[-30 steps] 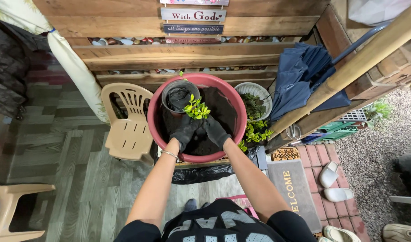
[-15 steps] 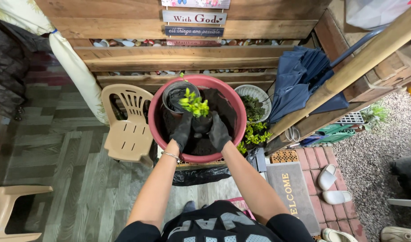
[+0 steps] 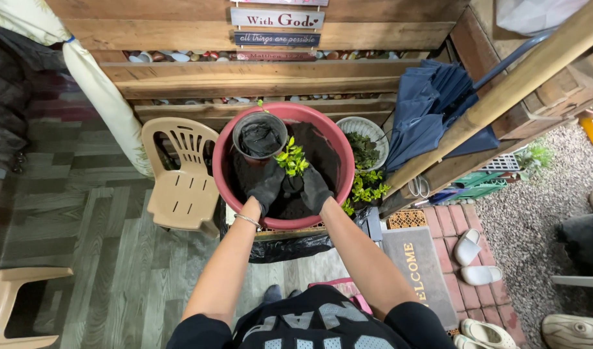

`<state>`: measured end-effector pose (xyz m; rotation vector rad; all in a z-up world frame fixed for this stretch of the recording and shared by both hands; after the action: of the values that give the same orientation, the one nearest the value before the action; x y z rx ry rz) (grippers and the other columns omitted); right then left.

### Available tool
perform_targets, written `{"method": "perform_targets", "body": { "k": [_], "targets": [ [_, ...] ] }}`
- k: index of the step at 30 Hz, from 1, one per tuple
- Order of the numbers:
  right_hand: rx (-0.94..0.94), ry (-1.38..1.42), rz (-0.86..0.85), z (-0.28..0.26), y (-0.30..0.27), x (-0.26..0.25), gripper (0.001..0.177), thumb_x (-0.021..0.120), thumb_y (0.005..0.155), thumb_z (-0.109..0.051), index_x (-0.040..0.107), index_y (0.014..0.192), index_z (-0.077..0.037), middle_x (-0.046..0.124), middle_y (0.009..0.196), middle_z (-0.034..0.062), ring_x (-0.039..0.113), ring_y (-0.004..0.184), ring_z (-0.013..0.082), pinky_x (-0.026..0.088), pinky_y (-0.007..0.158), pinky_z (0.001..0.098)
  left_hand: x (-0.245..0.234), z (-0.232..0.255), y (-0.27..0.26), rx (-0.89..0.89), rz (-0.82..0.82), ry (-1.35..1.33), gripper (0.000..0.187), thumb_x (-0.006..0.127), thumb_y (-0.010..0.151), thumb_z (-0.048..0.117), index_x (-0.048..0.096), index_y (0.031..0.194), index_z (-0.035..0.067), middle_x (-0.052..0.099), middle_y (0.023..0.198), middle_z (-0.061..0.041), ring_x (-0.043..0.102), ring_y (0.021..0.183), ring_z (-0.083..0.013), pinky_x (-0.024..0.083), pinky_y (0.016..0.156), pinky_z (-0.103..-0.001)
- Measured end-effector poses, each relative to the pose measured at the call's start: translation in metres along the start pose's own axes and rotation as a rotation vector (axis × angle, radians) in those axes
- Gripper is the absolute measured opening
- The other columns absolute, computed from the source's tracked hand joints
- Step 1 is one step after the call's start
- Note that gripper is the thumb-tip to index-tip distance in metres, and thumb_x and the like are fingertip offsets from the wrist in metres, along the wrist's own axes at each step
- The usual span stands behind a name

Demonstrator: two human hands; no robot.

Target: Planting small decorative plants into a larger pot filled with soil.

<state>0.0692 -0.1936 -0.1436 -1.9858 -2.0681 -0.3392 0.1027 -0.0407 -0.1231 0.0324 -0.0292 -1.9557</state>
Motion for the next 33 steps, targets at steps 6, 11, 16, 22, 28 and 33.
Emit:
{"method": "perform_targets", "body": {
  "k": [6,11,16,22,28,33],
  "targets": [
    [0.216,0.343,0.046,-0.063,-0.03,0.056,0.034,0.043,0.108,-0.025,0.05,0.141,-0.02,0.067,0.123,0.0044,0.07,0.103,0.0229,0.061,0.075,0.0465,-0.015,-0.097,0.044,0.261,-0.023,0.493,0.042,0.044,0.111,0.025,0.05,0.149,0.008,0.055,0.151,-0.015,0.046,0.142,-0.0276,0.035,0.118,-0.039],
    [0.184,0.378,-0.078,-0.047,-0.027,0.039,0.034,0.046,0.11,-0.021,0.053,0.143,-0.018,0.068,0.13,0.0052,0.069,0.114,0.0227,0.063,0.086,0.0493,0.003,0.01,-0.002,-0.073,-0.044,-0.137,0.038,0.056,0.103,0.022,0.048,0.137,0.009,0.063,0.123,-0.012,0.06,0.112,-0.0225,0.051,0.093,-0.036],
    [0.258,0.415,-0.017,-0.077,-0.041,0.061,0.024,0.051,0.105,-0.019,0.056,0.129,-0.019,0.07,0.117,0.0073,0.073,0.097,0.0268,0.063,0.065,0.0526,0.001,0.009,-0.004,0.088,-0.069,-0.092,0.03,0.056,0.107,0.021,0.052,0.133,0.007,0.062,0.121,-0.008,0.059,0.115,-0.0201,0.051,0.097,-0.034],
    [0.227,0.378,-0.047,-0.086,-0.042,0.065,0.026,0.05,0.105,-0.019,0.058,0.129,-0.017,0.071,0.114,0.0117,0.074,0.092,0.0307,0.064,0.065,0.0522,0.005,0.055,-0.024,0.055,-0.108,-0.187,0.037,0.06,0.101,0.018,0.053,0.135,0.009,0.064,0.123,-0.006,0.062,0.112,-0.0168,0.052,0.097,-0.031],
    [0.303,0.417,-0.015,-0.072,-0.038,0.061,0.027,0.044,0.104,-0.025,0.058,0.125,-0.016,0.073,0.113,0.0101,0.074,0.087,0.0311,0.064,0.062,0.0515,0.006,0.024,-0.013,0.09,-0.135,-0.317,0.035,0.064,0.097,0.012,0.057,0.131,0.006,0.065,0.123,-0.009,0.063,0.111,-0.0192,0.054,0.096,-0.035],
    [0.225,0.534,-0.202,-0.058,-0.029,0.047,0.037,0.05,0.112,-0.03,0.061,0.139,-0.007,0.075,0.113,0.016,0.073,0.08,0.0271,0.057,0.057,0.0367,-0.023,-0.078,0.027,-0.052,-0.043,0.201,0.042,0.04,0.11,0.031,0.057,0.14,0.007,0.061,0.137,-0.009,0.056,0.122,-0.0195,0.045,0.102,-0.034]
  ]
}}
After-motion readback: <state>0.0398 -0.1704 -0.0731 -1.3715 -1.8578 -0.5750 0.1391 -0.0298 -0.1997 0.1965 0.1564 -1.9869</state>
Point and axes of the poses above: each hand's wrist, its own y-axis towards the middle knuckle, its own x-axis out of the palm, z = x × y, the point moved 6 cm from there along y, towards the middle knuckle
